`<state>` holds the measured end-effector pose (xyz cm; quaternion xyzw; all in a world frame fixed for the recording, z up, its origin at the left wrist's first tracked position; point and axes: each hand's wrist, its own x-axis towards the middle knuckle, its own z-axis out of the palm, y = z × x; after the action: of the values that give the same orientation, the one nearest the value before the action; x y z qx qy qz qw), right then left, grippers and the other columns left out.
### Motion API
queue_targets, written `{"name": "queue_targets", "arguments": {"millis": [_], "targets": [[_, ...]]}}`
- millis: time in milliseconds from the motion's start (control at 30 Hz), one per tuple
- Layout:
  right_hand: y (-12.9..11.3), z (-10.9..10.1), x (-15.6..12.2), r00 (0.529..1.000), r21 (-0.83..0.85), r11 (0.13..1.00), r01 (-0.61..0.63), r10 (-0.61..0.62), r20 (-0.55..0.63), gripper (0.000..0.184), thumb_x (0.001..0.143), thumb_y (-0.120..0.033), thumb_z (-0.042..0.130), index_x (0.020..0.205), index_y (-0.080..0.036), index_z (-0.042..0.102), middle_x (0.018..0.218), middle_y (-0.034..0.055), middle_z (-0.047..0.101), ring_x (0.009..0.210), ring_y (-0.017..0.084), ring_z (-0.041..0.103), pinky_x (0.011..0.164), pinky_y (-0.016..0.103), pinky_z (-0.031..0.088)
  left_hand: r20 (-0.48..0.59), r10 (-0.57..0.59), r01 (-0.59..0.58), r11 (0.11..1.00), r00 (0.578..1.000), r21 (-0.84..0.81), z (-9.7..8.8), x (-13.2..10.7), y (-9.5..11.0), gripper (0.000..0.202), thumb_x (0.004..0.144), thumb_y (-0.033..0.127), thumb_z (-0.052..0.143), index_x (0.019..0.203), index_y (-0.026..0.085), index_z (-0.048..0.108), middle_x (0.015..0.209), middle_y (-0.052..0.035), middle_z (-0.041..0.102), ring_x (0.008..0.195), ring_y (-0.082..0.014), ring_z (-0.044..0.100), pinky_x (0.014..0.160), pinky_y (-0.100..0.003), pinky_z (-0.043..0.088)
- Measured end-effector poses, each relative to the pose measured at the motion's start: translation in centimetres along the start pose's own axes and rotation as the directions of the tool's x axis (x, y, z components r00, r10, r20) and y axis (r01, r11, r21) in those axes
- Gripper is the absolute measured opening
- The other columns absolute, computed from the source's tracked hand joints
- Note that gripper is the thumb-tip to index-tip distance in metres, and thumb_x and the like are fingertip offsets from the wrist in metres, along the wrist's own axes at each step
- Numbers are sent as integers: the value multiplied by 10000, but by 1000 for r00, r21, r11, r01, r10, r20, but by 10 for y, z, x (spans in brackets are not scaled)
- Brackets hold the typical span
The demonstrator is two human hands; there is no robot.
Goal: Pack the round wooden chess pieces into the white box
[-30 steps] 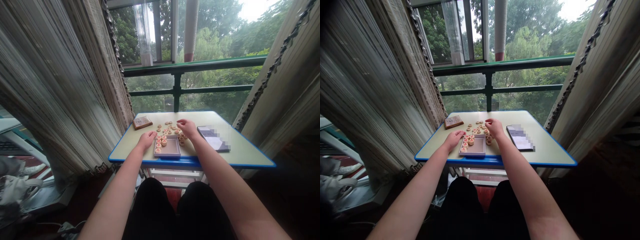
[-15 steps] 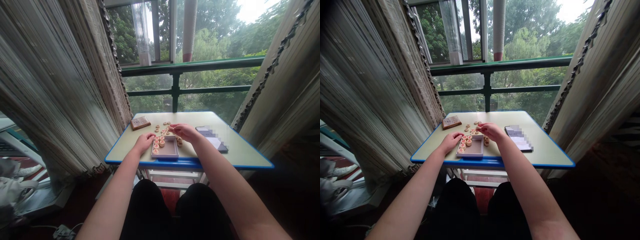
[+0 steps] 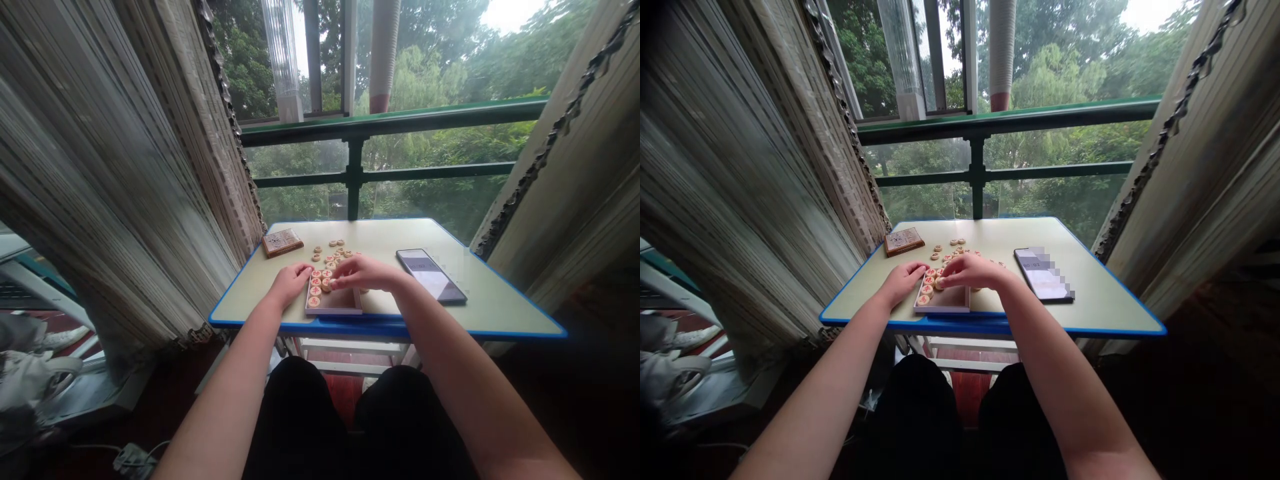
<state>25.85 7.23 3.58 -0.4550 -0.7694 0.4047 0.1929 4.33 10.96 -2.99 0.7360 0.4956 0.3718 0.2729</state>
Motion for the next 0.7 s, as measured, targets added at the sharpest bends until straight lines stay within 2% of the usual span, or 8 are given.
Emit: {"name": "queue_targets", "arguments": {"millis": [67,233,467,600,700], "targets": [[-5,3,-3,999,-117,992,45,-42,21,399,629,-483,671,873,-168,699,697,5,621,603,100,512,503,205,365,-2,1,-1,1000,1000,0,0,0,1,306,778,366,472,903,161,661,922,-58,684,879,-198,603,816,-297,446],[-5,10,-1,986,-255,953,163,-153,59,299,653,-393,668,865,-183,688,773,15,652,661,117,550,564,208,378,9,-9,9,1000,1000,25,0,-2,4,315,779,356,473,942,157,656,954,-63,681,906,-201,602,829,-299,444],[-5,16,2,997,-429,901,66,-73,2,211,682,-379,631,756,-193,698,702,9,663,594,113,531,541,215,353,16,1,-2,998,1000,66,-2,-4,7,325,793,349,455,967,161,655,984,-59,679,929,-199,601,844,-296,439],[-9,12,-1,998,-431,900,68,-67,18,210,727,-337,563,788,-189,698,722,24,661,622,120,537,542,215,350,8,1,-2,997,1000,81,-3,-4,9,331,804,357,439,953,165,664,979,-58,681,931,-205,599,846,-300,435],[-9,11,-3,996,-408,909,84,-61,70,214,678,-278,594,851,-204,695,766,15,661,640,124,549,546,211,363,10,5,-6,997,1000,82,-3,-4,8,324,803,358,443,947,171,666,985,-53,680,935,-207,598,843,-298,436]]}}
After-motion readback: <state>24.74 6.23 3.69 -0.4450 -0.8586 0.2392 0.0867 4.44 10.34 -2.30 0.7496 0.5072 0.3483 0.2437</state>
